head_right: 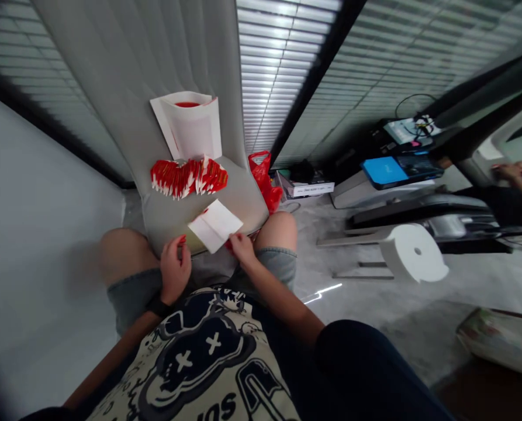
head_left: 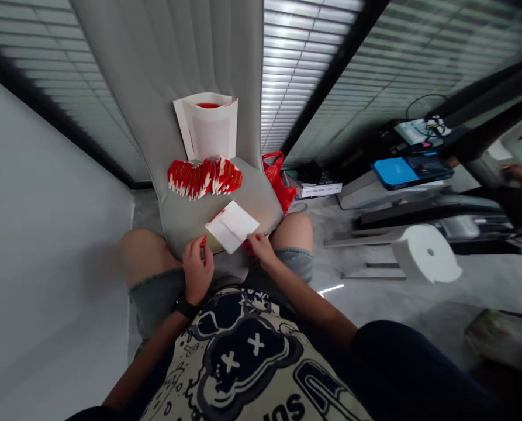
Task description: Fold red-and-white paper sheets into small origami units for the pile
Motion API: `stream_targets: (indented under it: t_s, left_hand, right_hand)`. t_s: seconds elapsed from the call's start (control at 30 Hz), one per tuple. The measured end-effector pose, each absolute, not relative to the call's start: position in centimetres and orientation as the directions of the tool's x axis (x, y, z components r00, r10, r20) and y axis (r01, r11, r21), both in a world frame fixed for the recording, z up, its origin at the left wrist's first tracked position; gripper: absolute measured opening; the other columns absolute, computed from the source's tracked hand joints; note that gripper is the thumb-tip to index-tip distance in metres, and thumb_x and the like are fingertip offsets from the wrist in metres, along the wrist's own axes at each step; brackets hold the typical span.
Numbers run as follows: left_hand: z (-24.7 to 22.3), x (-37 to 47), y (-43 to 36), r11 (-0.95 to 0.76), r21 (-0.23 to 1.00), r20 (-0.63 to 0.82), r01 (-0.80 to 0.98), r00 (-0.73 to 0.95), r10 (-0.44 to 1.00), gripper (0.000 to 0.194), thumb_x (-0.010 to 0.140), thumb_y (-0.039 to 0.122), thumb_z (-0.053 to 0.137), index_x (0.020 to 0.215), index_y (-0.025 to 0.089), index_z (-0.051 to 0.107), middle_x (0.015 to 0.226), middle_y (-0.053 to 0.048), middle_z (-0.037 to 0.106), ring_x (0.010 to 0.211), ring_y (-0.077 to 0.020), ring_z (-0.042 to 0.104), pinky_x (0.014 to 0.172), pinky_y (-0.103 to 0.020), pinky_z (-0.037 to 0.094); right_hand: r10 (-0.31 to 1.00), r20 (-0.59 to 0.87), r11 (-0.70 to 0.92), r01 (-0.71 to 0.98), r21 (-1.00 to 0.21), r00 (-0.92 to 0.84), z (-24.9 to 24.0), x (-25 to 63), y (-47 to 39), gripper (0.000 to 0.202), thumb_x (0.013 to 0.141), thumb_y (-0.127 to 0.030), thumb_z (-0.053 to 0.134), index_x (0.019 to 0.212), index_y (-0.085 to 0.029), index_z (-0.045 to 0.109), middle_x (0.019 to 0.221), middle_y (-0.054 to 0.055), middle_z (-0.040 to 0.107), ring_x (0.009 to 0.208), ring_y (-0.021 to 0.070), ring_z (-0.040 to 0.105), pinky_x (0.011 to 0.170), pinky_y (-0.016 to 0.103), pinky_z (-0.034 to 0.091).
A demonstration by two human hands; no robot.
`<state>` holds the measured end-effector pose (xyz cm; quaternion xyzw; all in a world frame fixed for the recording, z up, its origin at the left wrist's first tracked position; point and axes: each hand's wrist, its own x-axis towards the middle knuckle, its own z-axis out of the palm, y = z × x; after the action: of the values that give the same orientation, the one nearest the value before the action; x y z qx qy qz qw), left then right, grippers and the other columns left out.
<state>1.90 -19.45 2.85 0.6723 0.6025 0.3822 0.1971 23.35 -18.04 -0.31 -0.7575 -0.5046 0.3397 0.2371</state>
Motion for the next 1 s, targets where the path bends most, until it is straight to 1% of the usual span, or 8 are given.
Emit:
stream_targets:
  t_s: [0.07,0.17,0.3,0.43,0.63,0.8,0.87,1.0]
  left_hand:
    - [3.1,1.5,-19.9,-0.26,0.658,0.304,0.707,0.066,0.95,0.029,0.098,0.022,0.046,0.121,0.017,0.062,0.111,-0.012,0.066,0.107,-0.0251,0.062,0.099,-0.043,0.05]
    - [3.0,0.9,-19.9,-0.413,0.509,0.271,0.755,0.315,0.909,0.037,0.096,0.027,0.053,0.131,0.018,0.059,0.129,-0.014,0.062,0.124,-0.0273,0.057,0.107,-0.043,0.046]
    - [2.3,-0.3,-18.1,-0.563,0.306,0.125,0.768,0.554,0.823,0.068,0.09,0.035,0.064,0.151,0.015,0.04,0.16,-0.015,0.036,0.149,-0.0329,0.03,0.12,-0.049,0.032]
    - [1.4,-1.6,-16.4,-0.649,0.21,0.012,0.731,0.662,0.749,0.066,0.091,0.024,0.059,0.153,0.016,0.037,0.16,-0.012,0.039,0.149,-0.0293,0.033,0.124,-0.05,0.026]
    - [0.9,-1.9,-16.3,-0.664,0.182,-0.017,0.725,0.677,0.735,0.053,0.092,0.021,0.056,0.144,0.015,0.049,0.15,-0.013,0.051,0.141,-0.0288,0.044,0.122,-0.049,0.03]
    - [0.6,-1.3,-16.6,-0.658,0.196,0.014,0.727,0.669,0.743,0.044,0.096,0.024,0.051,0.139,0.016,0.057,0.145,-0.013,0.056,0.138,-0.0283,0.047,0.116,-0.045,0.04]
    - [0.6,-0.9,-16.8,-0.654,0.212,0.044,0.726,0.661,0.749,0.039,0.098,0.025,0.049,0.135,0.016,0.06,0.142,-0.012,0.059,0.136,-0.0276,0.049,0.113,-0.045,0.042]
    - [0.6,-0.3,-17.1,-0.626,0.261,0.095,0.735,0.625,0.774,0.032,0.101,0.025,0.047,0.127,0.02,0.065,0.137,-0.009,0.064,0.131,-0.026,0.054,0.109,-0.045,0.045]
  right_hand:
    - [0.923,-0.35,-0.375,0.563,-0.737,0.157,-0.7,21.7,-20.3,0.028,0.092,-0.032,0.054,0.079,-0.018,0.073,0.067,0.002,0.073,0.06,0.0149,0.066,0.057,0.022,0.051]
    - [0.929,-0.36,-0.343,0.553,-0.759,0.083,-0.7,21.2,-22.5,0.023,0.092,-0.029,0.054,0.087,-0.019,0.074,0.08,0.002,0.076,0.071,0.0162,0.069,0.069,0.026,0.055]
    - [0.994,-0.101,-0.104,0.67,-0.735,0.044,-0.1,22.2,-22.9,0.024,0.096,-0.029,0.051,0.106,-0.018,0.071,0.101,0.007,0.074,0.094,0.0216,0.067,0.089,0.034,0.053]
    - [0.994,0.031,0.1,0.739,-0.666,-0.106,0.2,21.8,-22.0,0.029,0.098,-0.024,0.048,0.119,-0.018,0.067,0.11,0.01,0.07,0.107,0.0239,0.062,0.1,0.037,0.049]
    - [0.963,0.045,0.256,0.846,-0.468,-0.266,-0.1,20.5,-20.9,0.045,0.096,-0.023,0.054,0.141,-0.019,0.057,0.142,0.015,0.055,0.13,0.0292,0.048,0.11,0.044,0.041]
    - [0.904,0.072,0.416,0.829,-0.375,-0.421,-1.4,20.2,-20.4,0.069,0.089,-0.028,0.067,0.153,-0.018,0.042,0.161,0.015,0.036,0.149,0.0313,0.028,0.121,0.05,0.027]
    - [0.896,0.114,0.44,0.822,-0.361,-0.429,-2.1,20.0,-20.2,0.065,0.09,-0.024,0.065,0.151,-0.018,0.044,0.16,0.014,0.038,0.15,0.0289,0.029,0.123,0.049,0.023]
    - [0.894,0.193,0.449,0.815,-0.366,-0.405,-2.7,20.1,-19.2,0.042,0.094,-0.02,0.059,0.136,-0.021,0.062,0.146,0.011,0.056,0.141,0.0269,0.044,0.123,0.051,0.024]
